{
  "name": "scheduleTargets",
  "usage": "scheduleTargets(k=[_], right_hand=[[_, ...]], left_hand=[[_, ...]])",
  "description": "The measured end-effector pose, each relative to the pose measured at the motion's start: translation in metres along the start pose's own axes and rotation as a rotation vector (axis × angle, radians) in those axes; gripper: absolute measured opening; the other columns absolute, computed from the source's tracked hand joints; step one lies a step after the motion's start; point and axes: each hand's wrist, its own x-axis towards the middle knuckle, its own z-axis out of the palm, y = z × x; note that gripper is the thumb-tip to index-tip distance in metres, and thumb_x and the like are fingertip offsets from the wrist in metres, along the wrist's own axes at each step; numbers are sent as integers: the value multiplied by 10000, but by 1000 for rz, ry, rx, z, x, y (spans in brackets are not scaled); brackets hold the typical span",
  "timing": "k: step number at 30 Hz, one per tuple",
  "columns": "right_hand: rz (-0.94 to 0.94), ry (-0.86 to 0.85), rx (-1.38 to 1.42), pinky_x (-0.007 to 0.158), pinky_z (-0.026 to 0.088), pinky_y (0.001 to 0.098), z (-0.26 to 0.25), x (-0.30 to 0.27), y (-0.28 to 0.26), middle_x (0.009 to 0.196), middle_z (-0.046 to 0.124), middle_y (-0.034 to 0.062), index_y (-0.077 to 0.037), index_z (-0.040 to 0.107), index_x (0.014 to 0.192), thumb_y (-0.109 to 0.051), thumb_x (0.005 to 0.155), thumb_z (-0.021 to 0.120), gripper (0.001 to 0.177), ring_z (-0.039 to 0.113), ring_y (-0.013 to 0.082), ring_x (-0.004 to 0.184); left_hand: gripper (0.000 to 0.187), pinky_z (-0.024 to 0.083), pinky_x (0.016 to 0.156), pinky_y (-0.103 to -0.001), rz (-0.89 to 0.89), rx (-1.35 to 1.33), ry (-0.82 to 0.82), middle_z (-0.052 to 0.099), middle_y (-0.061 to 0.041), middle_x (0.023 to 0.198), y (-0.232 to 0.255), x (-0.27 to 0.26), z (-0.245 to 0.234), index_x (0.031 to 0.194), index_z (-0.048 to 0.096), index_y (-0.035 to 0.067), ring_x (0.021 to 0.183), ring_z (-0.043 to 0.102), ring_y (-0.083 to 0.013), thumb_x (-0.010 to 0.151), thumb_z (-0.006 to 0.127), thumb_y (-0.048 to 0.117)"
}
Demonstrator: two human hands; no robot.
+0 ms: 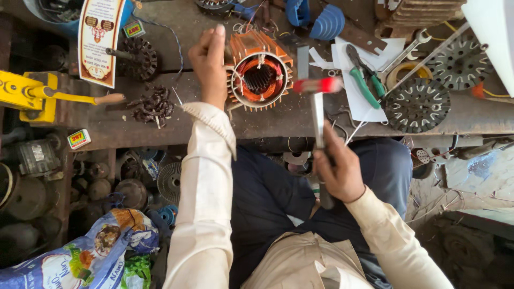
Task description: The person is repairing an electric motor stator by hand. They use pliers to cut wires and a hammer to tap and adjust the copper windings inside the stator slots. The person also uses a thin metal rod to push the windings into place and a small metal block to hold the stator steady.
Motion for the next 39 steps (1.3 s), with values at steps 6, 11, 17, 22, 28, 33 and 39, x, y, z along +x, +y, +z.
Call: scheduleTargets(k=[6,11,17,22,28,33,39], right_hand=[[-90,18,58,619,563,282,15,-2,-20,1103,633,137,16,313,1594,21,1043,466,573,646,157,691],[-223,3,-227,685,531,319,40,27,-28,1051,597,141,-4,320,1625,-18,1038,527,622,601,190,762],[59,61,248,542,506,262,38,27,-26,1076,647,97,-51,324,1638,-51,1087,472,571,569,124,627],[159,396,873,459,459,210,89,32,-8,862,646,81,-40,315,1625,-148,1147,332,490,573,87,561],[111,168,590,575,523,229,68,29,-9,1019,605,51,-93,211,1679,-12,1110,378,598,591,82,672],[231,119,475,496,478,211,99,39,-20,901,584,36,-110,264,1638,11,1016,438,657,527,64,568],[91,175,282,570,477,238,117,37,-23,909,555,22,-74,327,1645,11,1050,483,621,524,66,625]], left_hand=[[453,250,589,-321,4,-69,22,396,42,640,-2,3,-2,668,415,64,604,334,-93,1032,654,187],[434,260,573,-315,90,-56,14,402,46,622,-8,5,-1,665,422,63,579,341,-92,1031,629,168],[410,313,578,-321,85,-35,18,498,38,627,-14,9,-2,670,484,51,582,424,-88,1035,623,174],[389,264,561,-307,27,-51,42,443,57,642,-12,10,-2,690,492,43,603,367,-67,1025,643,171],[393,244,557,-298,-19,-84,66,406,74,649,-12,9,-2,697,465,49,617,329,-46,1029,647,155],[401,247,578,-307,-18,-162,86,406,76,671,-16,3,-1,700,448,47,634,332,-51,1034,653,132],[401,235,570,-299,1,-61,91,397,66,647,-17,0,-5,680,453,56,612,329,-53,1029,635,134]])
